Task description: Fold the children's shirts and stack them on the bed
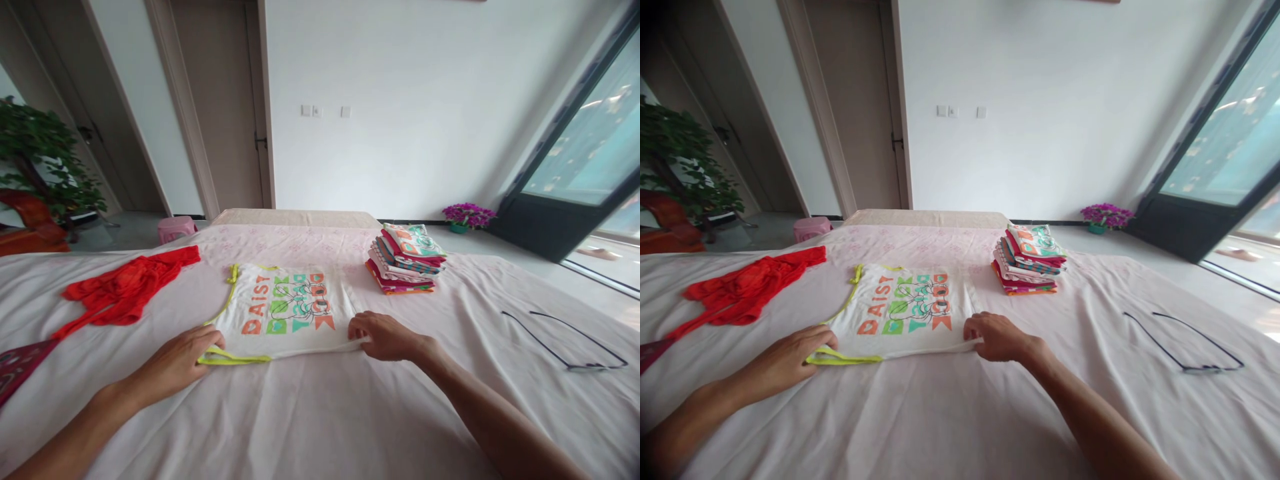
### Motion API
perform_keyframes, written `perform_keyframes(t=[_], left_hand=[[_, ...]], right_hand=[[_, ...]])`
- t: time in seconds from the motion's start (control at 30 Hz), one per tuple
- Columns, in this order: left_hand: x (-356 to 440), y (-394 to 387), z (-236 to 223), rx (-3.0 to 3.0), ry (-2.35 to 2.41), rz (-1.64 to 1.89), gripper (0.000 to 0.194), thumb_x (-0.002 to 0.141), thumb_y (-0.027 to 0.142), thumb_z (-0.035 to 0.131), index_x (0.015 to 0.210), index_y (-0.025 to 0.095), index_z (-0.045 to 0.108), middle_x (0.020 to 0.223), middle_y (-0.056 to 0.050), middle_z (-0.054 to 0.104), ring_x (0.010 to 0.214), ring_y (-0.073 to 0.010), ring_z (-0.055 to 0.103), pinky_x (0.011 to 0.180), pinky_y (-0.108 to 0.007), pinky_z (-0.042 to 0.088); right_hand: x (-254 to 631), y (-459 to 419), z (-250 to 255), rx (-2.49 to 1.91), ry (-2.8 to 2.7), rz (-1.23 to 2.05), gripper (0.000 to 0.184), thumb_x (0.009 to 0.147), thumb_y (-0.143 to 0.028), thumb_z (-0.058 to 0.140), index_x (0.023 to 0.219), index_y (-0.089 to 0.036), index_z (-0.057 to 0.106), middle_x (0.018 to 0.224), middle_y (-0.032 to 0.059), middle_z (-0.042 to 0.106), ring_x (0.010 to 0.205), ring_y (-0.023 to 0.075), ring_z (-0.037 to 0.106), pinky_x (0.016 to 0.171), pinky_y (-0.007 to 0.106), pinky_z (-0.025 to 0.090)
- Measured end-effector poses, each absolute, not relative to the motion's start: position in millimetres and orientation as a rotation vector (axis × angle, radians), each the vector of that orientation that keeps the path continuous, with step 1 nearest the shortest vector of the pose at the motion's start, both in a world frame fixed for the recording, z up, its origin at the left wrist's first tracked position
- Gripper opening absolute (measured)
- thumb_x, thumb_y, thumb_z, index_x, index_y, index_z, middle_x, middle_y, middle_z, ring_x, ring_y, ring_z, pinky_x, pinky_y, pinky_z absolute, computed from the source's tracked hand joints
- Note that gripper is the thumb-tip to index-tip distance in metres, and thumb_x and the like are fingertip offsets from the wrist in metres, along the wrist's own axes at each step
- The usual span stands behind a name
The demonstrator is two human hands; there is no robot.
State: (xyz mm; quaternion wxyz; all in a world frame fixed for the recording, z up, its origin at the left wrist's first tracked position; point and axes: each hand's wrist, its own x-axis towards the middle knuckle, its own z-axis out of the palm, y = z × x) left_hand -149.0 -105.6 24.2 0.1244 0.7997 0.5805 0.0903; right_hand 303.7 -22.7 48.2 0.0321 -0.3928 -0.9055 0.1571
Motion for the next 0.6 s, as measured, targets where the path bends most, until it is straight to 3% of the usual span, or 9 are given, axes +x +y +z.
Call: perform_keyframes(t=[0.13,0.27,0.37,0.53,0.6], left_hand=[[-156.8,-97.3,26.2,2.143,1.685,0.324,0.022,0.071,0.017,0.048,0.086,0.023,0.064,0.090,-0.001,0.066,0.088,-0.0201,0.063,0.078,-0.026,0.046],[-149.7,-94.9,25.2,1.961,1.687,0.544,0.028,0.075,0.032,0.051,0.096,0.021,0.065,0.085,-0.001,0.067,0.083,-0.0204,0.063,0.076,-0.026,0.049],[-146.5,-96.9,10.7,1.932,1.749,0.673,0.027,0.080,0.038,0.048,0.092,0.020,0.064,0.080,-0.001,0.066,0.081,-0.0196,0.062,0.075,-0.025,0.050],[-161.1,-92.7,-18.7,2.084,1.881,0.850,0.021,0.084,0.032,0.042,0.086,0.021,0.060,0.088,-0.003,0.066,0.088,-0.0190,0.062,0.081,-0.026,0.049],[-169.6,-87.6,-25.7,2.140,1.959,0.863,0.022,0.082,0.025,0.040,0.088,0.022,0.061,0.096,-0.005,0.067,0.095,-0.0201,0.062,0.087,-0.028,0.048]], right_hand=[[303.7,-16.4,44.3,-1.228,-2.760,0.496,0.041,0.063,-0.007,0.047,0.094,-0.024,0.067,0.099,0.0024,0.070,0.093,0.0202,0.062,0.077,0.027,0.040],[302.3,-12.0,35.1,-1.271,-2.623,0.605,0.039,0.066,-0.009,0.047,0.093,-0.025,0.070,0.096,0.0010,0.070,0.088,0.0189,0.062,0.076,0.026,0.041],[303.8,-11.5,27.3,-1.235,-2.521,0.687,0.036,0.064,-0.010,0.050,0.092,-0.023,0.070,0.093,0.0006,0.069,0.084,0.0181,0.061,0.076,0.025,0.041],[307.3,-13.0,18.4,-1.165,-2.365,0.772,0.016,0.077,-0.019,0.054,0.085,-0.019,0.068,0.083,0.0008,0.066,0.077,0.0162,0.059,0.071,0.024,0.041],[307.9,-13.5,16.4,-1.177,-2.330,0.779,0.019,0.085,-0.028,0.053,0.082,-0.018,0.068,0.080,0.0011,0.065,0.073,0.0155,0.058,0.067,0.024,0.040]])
